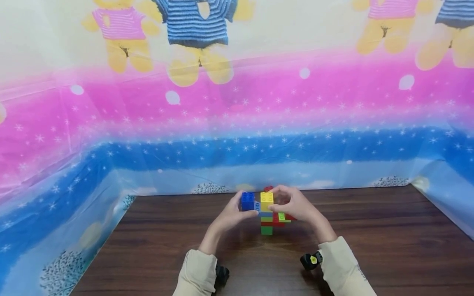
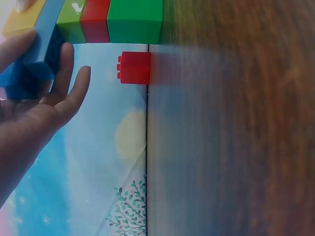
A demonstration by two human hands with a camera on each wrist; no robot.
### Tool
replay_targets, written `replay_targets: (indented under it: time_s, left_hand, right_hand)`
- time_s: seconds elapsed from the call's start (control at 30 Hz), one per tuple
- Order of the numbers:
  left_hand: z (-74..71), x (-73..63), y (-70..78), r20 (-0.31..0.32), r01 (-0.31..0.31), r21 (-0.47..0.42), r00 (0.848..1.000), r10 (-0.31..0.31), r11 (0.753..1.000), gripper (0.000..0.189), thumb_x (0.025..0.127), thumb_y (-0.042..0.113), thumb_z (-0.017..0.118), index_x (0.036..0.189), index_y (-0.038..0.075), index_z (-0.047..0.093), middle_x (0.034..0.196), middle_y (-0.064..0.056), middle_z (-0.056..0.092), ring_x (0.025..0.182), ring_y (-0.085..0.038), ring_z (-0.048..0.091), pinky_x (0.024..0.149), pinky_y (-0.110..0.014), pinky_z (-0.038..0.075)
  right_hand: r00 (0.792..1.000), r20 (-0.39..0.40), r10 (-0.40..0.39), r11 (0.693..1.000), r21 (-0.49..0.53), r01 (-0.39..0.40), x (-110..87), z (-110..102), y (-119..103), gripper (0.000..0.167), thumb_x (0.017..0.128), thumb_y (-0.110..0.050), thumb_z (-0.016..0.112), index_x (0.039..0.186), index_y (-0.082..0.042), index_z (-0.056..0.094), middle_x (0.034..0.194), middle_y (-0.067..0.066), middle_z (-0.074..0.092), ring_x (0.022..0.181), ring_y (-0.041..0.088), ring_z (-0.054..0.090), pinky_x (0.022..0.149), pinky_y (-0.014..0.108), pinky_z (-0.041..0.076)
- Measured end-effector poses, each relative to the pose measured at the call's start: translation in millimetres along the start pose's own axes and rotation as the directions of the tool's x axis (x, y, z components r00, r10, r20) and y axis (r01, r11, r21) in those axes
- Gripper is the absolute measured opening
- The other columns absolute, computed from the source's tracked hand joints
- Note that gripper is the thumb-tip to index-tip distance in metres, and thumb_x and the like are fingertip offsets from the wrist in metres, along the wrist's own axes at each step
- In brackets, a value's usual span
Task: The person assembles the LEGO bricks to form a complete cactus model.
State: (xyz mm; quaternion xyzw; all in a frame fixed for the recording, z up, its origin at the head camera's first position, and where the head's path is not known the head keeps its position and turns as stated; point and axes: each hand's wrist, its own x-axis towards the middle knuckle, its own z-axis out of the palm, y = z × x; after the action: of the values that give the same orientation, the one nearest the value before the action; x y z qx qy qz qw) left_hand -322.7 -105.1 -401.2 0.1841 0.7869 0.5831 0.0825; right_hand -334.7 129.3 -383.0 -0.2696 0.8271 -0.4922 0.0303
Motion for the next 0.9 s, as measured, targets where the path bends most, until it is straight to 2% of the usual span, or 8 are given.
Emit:
replay_targets:
  time_s: [0.23, 0.43, 0.63, 0.9]
  left_hand:
    - [-0.8, -0.4, 0.5, 0.017, -0.005, 0.0, 1.0, 0.005, 1.0, 0.058, 0.094, 0.021, 0.065, 0.141, 0.006, 0.036, 0.132, -0.02, 0.055, 0.119, -0.032, 0.056, 0.103, -0.05, 0.049]
    - [-2.2, -1.2, 0.8, 0.015, -0.003, 0.001, 1.0, 0.003, 1.0, 0.059, 0.093, 0.022, 0.067, 0.141, 0.008, 0.036, 0.132, -0.02, 0.055, 0.119, -0.032, 0.057, 0.103, -0.05, 0.048]
    - [-2.2, -1.6, -1.2, 0.012, 0.001, 0.008, 1.0, -0.001, 1.0, 0.059, 0.093, 0.023, 0.067, 0.141, 0.008, 0.037, 0.131, -0.019, 0.056, 0.119, -0.031, 0.057, 0.103, -0.05, 0.048]
    - [-2.2, 0.1, -1.9, 0.014, 0.007, 0.001, 1.0, -0.007, 1.0, 0.061, 0.092, 0.023, 0.067, 0.141, 0.007, 0.036, 0.131, -0.019, 0.056, 0.118, -0.031, 0.057, 0.103, -0.05, 0.049]
  right_hand:
    - [1.0, 0.01, 0.02, 1.0, 0.006, -0.02, -0.3, -1.8, 0.0, 0.033, 0.088, -0.024, 0.072, 0.116, -0.01, 0.062, 0.105, 0.013, 0.069, 0.09, 0.021, 0.063, 0.074, 0.031, 0.057]
    - [0.999, 0.008, 0.04, 0.999, -0.011, -0.04, 1.3, -2.7, -1.9, 0.035, 0.087, -0.028, 0.073, 0.117, -0.012, 0.062, 0.114, 0.012, 0.068, 0.094, 0.019, 0.063, 0.079, 0.031, 0.057]
    - [1.0, 0.009, 0.018, 1.0, -0.006, -0.018, 1.1, -2.1, 0.9, 0.033, 0.088, -0.024, 0.072, 0.116, -0.01, 0.062, 0.114, 0.013, 0.068, 0.095, 0.018, 0.064, 0.08, 0.032, 0.057]
    - [1.0, 0.021, -0.01, 1.0, -0.03, 0.011, 0.8, -2.3, 8.1, 0.034, 0.091, -0.026, 0.069, 0.12, -0.011, 0.06, 0.117, 0.012, 0.066, 0.109, 0.027, 0.06, 0.089, 0.041, 0.055]
